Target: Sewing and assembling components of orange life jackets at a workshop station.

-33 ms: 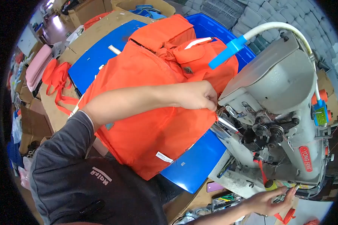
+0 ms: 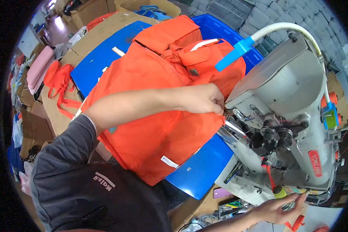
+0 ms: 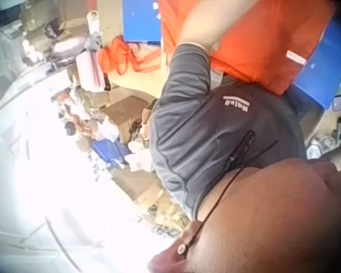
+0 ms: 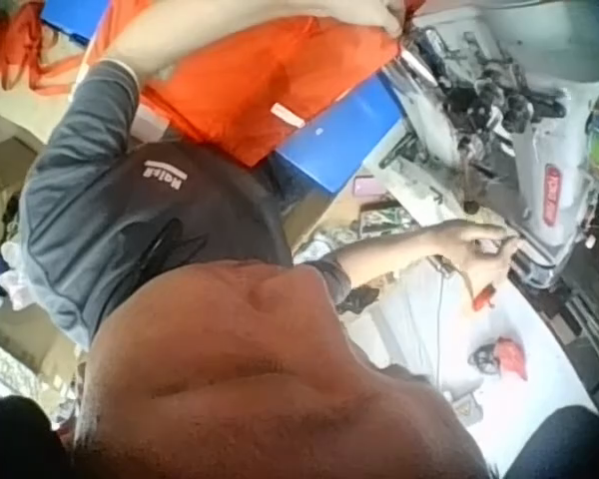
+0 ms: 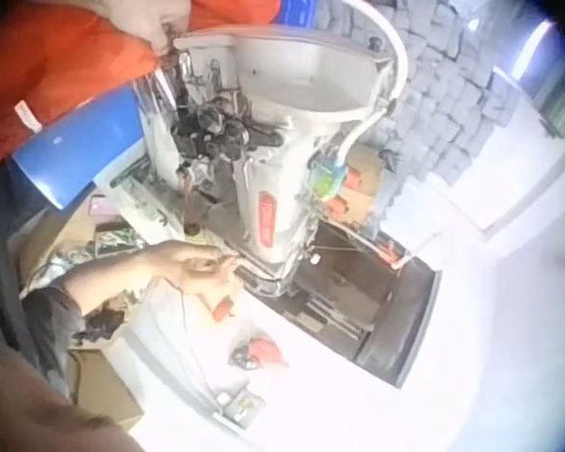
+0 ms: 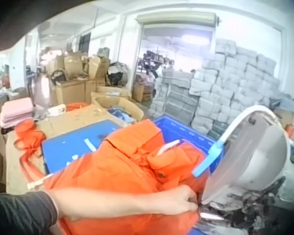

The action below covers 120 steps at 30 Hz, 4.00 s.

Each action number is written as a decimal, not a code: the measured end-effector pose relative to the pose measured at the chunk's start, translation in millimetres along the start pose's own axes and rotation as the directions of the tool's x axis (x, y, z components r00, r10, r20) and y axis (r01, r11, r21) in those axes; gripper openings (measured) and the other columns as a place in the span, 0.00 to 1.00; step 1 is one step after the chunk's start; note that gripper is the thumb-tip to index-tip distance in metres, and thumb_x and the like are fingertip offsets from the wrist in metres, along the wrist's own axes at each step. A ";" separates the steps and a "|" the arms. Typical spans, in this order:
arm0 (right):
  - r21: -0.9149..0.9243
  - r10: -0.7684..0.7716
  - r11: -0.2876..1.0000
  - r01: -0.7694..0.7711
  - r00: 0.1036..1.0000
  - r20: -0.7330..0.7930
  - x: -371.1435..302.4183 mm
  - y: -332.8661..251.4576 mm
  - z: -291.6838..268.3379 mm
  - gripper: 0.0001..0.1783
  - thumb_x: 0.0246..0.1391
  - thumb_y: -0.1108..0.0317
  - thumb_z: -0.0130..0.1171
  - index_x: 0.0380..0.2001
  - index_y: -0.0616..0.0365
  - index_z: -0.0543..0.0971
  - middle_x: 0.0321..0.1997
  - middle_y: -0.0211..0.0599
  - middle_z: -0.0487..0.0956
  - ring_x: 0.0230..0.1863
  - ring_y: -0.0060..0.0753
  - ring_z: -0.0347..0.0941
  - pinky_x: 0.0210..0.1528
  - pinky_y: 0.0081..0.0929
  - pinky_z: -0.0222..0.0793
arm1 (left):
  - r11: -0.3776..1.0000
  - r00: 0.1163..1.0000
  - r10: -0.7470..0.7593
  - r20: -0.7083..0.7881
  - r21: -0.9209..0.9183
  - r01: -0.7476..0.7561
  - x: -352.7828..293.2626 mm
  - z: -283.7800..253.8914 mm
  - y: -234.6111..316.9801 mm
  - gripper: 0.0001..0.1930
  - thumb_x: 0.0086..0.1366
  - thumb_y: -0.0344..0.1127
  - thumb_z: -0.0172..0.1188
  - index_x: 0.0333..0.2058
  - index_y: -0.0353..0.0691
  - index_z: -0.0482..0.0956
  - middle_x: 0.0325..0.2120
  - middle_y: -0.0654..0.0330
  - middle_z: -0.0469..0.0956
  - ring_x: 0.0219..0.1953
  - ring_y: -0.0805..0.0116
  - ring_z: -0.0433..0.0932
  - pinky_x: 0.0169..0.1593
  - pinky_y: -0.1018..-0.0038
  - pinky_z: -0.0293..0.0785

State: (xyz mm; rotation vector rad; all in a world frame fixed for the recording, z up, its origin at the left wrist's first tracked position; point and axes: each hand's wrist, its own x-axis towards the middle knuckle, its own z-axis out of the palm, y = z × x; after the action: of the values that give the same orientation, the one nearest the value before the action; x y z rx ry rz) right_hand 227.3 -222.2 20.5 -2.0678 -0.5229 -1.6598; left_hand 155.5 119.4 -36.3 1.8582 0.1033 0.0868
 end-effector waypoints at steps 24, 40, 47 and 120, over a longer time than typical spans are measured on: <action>0.353 0.144 0.077 -0.932 0.361 0.921 -113.2 -167.2 47.9 0.11 0.60 0.65 0.60 0.31 0.62 0.80 0.19 0.17 0.70 0.21 0.08 0.56 0.22 0.12 0.47 | 0.790 0.807 0.476 0.348 0.234 -0.567 99.8 -22.7 -28.7 0.14 0.58 0.37 0.60 0.41 0.38 0.78 0.40 0.45 0.79 0.43 0.49 0.78 0.46 0.63 0.73; 0.271 0.204 -0.029 -0.962 0.260 0.944 -96.7 -168.7 54.2 0.12 0.61 0.67 0.57 0.31 0.67 0.80 0.22 0.21 0.75 0.24 0.08 0.62 0.27 0.11 0.56 | 0.545 0.646 0.730 -0.225 0.761 -0.351 126.0 -17.7 -40.4 0.09 0.56 0.35 0.59 0.24 0.39 0.68 0.19 0.53 0.74 0.25 0.51 0.76 0.28 0.62 0.72; 0.227 0.151 -0.086 -0.970 0.213 0.965 -101.1 -164.0 42.6 0.11 0.63 0.66 0.55 0.37 0.65 0.80 0.27 0.23 0.76 0.27 0.08 0.64 0.27 0.10 0.57 | 0.701 0.734 0.618 -0.281 0.620 -0.353 55.5 -17.1 -18.1 0.18 0.56 0.40 0.63 0.40 0.36 0.71 0.40 0.49 0.74 0.43 0.50 0.74 0.43 0.58 0.70; 0.375 0.047 -0.153 -0.914 0.373 0.927 -127.5 -181.9 2.7 0.23 0.64 0.72 0.48 0.61 0.70 0.65 0.55 0.39 0.74 0.51 0.23 0.72 0.53 0.19 0.67 | 0.790 0.950 0.258 -0.174 0.604 -0.104 -107.5 71.5 34.5 0.25 0.57 0.28 0.56 0.54 0.28 0.68 0.30 0.51 0.71 0.33 0.55 0.75 0.32 0.66 0.73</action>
State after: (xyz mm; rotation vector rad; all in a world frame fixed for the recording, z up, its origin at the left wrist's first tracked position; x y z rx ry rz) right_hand 103.9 -71.7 -86.6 -1.2253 -0.4859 0.3121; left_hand 57.7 29.1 -24.4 2.4781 0.1335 0.4737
